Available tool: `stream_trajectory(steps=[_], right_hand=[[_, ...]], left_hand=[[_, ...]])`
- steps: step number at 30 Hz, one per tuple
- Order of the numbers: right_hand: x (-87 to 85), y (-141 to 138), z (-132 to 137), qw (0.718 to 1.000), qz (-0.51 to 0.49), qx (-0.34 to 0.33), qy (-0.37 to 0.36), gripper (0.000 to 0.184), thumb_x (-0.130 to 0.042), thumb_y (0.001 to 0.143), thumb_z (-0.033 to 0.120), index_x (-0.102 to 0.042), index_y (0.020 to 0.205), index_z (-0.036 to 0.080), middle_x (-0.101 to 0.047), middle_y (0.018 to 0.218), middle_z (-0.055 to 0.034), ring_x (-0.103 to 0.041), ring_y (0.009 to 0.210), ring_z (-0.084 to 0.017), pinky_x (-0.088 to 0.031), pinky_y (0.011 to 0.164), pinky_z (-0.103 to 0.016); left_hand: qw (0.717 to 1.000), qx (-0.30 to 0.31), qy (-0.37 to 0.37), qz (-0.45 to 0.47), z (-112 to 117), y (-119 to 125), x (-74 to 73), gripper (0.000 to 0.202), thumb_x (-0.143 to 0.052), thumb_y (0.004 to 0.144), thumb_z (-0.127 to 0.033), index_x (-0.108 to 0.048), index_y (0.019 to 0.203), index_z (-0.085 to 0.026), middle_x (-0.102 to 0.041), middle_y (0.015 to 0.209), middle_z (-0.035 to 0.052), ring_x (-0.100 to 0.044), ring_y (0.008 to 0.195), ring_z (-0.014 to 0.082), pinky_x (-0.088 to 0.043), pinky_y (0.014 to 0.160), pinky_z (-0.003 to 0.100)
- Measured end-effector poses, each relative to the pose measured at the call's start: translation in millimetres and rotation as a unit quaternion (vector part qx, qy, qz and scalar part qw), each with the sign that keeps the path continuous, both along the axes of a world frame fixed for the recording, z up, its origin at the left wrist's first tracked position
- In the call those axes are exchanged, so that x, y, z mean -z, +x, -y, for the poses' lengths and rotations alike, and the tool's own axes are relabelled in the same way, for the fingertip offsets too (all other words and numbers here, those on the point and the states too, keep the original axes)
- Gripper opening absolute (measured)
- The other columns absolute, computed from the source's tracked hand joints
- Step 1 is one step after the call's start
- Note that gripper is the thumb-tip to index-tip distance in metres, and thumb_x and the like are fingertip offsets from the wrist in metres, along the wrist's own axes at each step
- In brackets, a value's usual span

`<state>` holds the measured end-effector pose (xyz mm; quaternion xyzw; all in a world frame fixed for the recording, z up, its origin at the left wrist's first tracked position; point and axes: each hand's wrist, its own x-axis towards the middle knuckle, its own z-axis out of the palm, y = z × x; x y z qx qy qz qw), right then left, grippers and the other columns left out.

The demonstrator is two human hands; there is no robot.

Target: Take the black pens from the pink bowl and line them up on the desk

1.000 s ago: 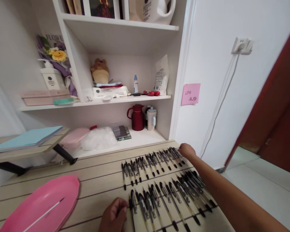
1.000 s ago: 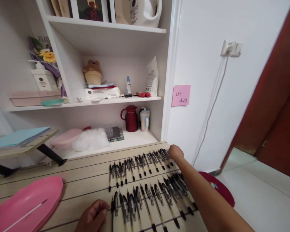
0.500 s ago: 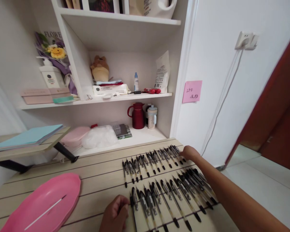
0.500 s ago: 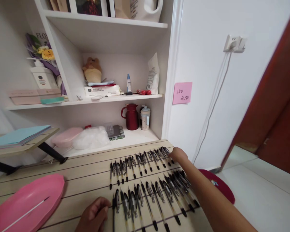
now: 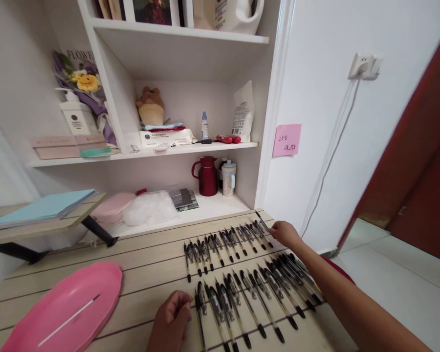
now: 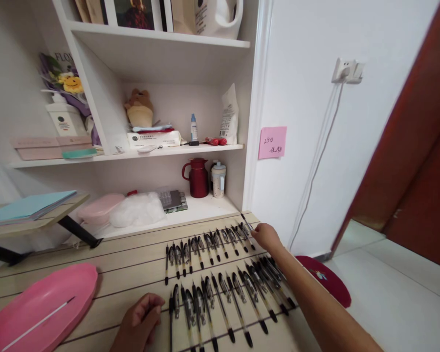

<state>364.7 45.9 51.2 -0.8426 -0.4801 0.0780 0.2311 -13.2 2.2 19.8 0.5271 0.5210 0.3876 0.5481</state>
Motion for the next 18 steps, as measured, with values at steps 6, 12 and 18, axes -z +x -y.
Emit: stream_trajectory(steps=[6, 12, 18], right_hand=[[-4.7, -97.6, 31.5, 0.969, -0.185, -0.157, 0.052, 0.019, -0.048, 0.072, 0.032, -0.057, 0.063, 0.017, -0.058, 0.054, 0.002, -0.052, 0.047, -0.009, -0.038, 0.045, -0.019], [5.2, -182.1, 51.6, 0.883, -0.365, -0.294, 0.027, 0.019, -0.059, 0.066, 0.033, -0.05, 0.06, 0.017, -0.046, 0.045, 0.0069, -0.044, 0.038, -0.007, -0.031, 0.037, -0.017], [-17.2, -95.2, 10.1, 0.983, -0.111, -0.138, 0.042, 0.026, -0.047, 0.075, 0.039, -0.06, 0.068, 0.017, -0.062, 0.06, 0.0001, -0.056, 0.055, -0.01, -0.04, 0.052, -0.019]], left_hand=[[0.987, 0.042, -0.057, 0.145, -6.2, 24.9, -27.3, 0.038, -0.065, 0.06, -0.041, -0.058, 0.088, -0.015, -0.06, 0.069, 0.0029, -0.055, 0.053, 0.0111, -0.042, 0.046, 0.021], [0.94, 0.033, -0.106, 0.322, -5.5, 54.3, -42.2, 0.029, -0.063, 0.069, -0.036, -0.058, 0.086, -0.014, -0.063, 0.086, 0.0103, -0.06, 0.086, 0.021, -0.047, 0.077, 0.033], [0.93, -0.008, -0.145, 0.337, -15.4, 26.6, -38.3, 0.016, -0.064, 0.069, -0.027, -0.055, 0.075, -0.014, -0.054, 0.06, -0.0007, -0.056, 0.054, 0.0118, -0.044, 0.05, 0.023]])
